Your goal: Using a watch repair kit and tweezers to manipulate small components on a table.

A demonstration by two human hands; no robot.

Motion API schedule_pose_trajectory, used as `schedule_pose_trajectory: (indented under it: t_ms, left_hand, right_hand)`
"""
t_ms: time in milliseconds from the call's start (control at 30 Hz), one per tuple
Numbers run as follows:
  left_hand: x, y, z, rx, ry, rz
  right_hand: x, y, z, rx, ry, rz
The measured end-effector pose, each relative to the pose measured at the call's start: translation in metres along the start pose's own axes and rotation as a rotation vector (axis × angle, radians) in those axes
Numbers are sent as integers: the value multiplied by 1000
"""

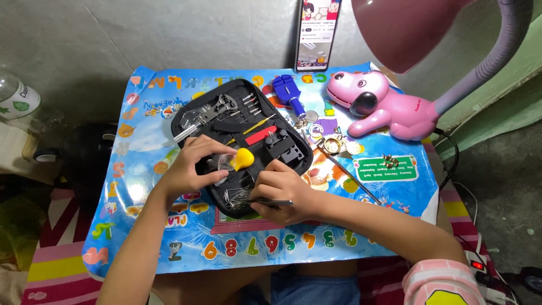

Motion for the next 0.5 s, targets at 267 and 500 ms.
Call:
schedule_pose_trajectory:
  t_ms: [267, 500]
  left_hand:
    - [5, -1, 4, -32, 35, 10]
    - [3, -2, 5, -39, 73, -3]
  right_hand:
    - [-3, -5, 5, -64, 44, 75]
    - [-10, 0, 14, -102, 61, 211]
Point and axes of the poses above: each hand's wrist, its own z-axis away from the middle knuckle, its own y-axis out of the palm, x = y × z, the point moved 9 cm from there along -z, towards the middle knuckle, and after that the axes turned 1 degree about z, right-handed, at the moved point
